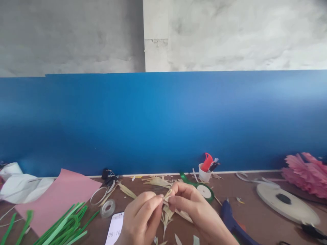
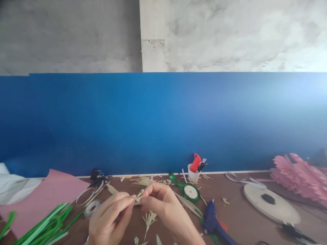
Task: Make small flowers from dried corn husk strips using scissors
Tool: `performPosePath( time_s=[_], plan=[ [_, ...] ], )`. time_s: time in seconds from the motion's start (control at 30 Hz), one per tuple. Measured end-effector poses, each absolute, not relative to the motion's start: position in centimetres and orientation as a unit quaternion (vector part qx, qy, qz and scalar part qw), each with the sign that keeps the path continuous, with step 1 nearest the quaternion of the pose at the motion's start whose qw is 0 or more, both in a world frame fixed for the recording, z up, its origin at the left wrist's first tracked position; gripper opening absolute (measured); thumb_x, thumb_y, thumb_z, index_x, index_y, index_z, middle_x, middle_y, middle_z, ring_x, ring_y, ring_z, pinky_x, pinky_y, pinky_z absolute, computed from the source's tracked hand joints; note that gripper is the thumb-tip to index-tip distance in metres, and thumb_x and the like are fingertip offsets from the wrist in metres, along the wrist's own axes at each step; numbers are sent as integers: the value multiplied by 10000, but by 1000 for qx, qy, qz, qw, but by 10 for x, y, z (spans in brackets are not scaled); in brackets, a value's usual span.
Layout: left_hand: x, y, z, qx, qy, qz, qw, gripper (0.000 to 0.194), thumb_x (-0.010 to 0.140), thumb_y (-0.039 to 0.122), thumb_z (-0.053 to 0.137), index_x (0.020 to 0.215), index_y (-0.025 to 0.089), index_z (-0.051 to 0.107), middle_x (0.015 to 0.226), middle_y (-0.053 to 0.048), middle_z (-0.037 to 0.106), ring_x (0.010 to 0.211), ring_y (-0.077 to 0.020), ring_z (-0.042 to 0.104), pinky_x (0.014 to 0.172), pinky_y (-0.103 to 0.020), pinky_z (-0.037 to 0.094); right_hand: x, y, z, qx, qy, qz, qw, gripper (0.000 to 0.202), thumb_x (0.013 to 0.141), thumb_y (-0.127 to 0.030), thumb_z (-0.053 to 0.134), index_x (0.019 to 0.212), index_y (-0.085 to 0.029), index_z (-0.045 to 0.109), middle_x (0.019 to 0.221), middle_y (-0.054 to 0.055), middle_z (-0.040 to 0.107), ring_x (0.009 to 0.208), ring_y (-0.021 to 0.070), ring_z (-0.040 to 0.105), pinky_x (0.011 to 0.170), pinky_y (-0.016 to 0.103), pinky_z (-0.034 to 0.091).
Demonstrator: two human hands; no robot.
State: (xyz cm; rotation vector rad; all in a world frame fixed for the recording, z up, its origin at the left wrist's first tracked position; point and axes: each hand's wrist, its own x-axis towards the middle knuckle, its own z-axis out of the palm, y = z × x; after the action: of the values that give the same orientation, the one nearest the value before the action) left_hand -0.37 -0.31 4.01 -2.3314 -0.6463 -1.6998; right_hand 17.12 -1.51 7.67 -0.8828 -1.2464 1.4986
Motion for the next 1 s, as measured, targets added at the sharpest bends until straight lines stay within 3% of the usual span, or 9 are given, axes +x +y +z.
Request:
performPosePath(
  time_s=[0.23,0.43,0.67,1.0],
  plan=[
    [-2,-3,42,-787,-214,-573,79,278,814,-26,557,1035,127,628,787,-75,679,700,-140,656,639,-208,540,168,-18,82,-402,-524,576,481,211,746,-255,600,560,-157,611,572,0,621,590,112,498,620,241,360],
    [-2,-4,43,-792,-211,-568,71,297,820,-24,539,1050,149,615,783,-73,688,683,-140,657,615,-211,545,166,-16,80,-379,-486,642,457,104,681,-241,677,694,-156,619,567,-33,587,587,95,486,594,217,328],
    [-2,-6,43,-775,-220,-586,79,262,801,-23,552,978,151,637,792,-73,696,687,-142,679,638,-194,552,158,-11,69,-283,-411,733,462,107,635,-219,602,564,-138,604,525,-7,589,505,88,503,534,217,314],
    [-3,-6,45,-752,-243,-607,87,246,802,-31,555,946,155,628,793,-53,692,692,-130,676,645,-192,552,154,-7,61,-183,-349,798,457,212,709,-268,762,670,-110,626,602,-21,551,554,61,493,547,177,323]
  ],
)
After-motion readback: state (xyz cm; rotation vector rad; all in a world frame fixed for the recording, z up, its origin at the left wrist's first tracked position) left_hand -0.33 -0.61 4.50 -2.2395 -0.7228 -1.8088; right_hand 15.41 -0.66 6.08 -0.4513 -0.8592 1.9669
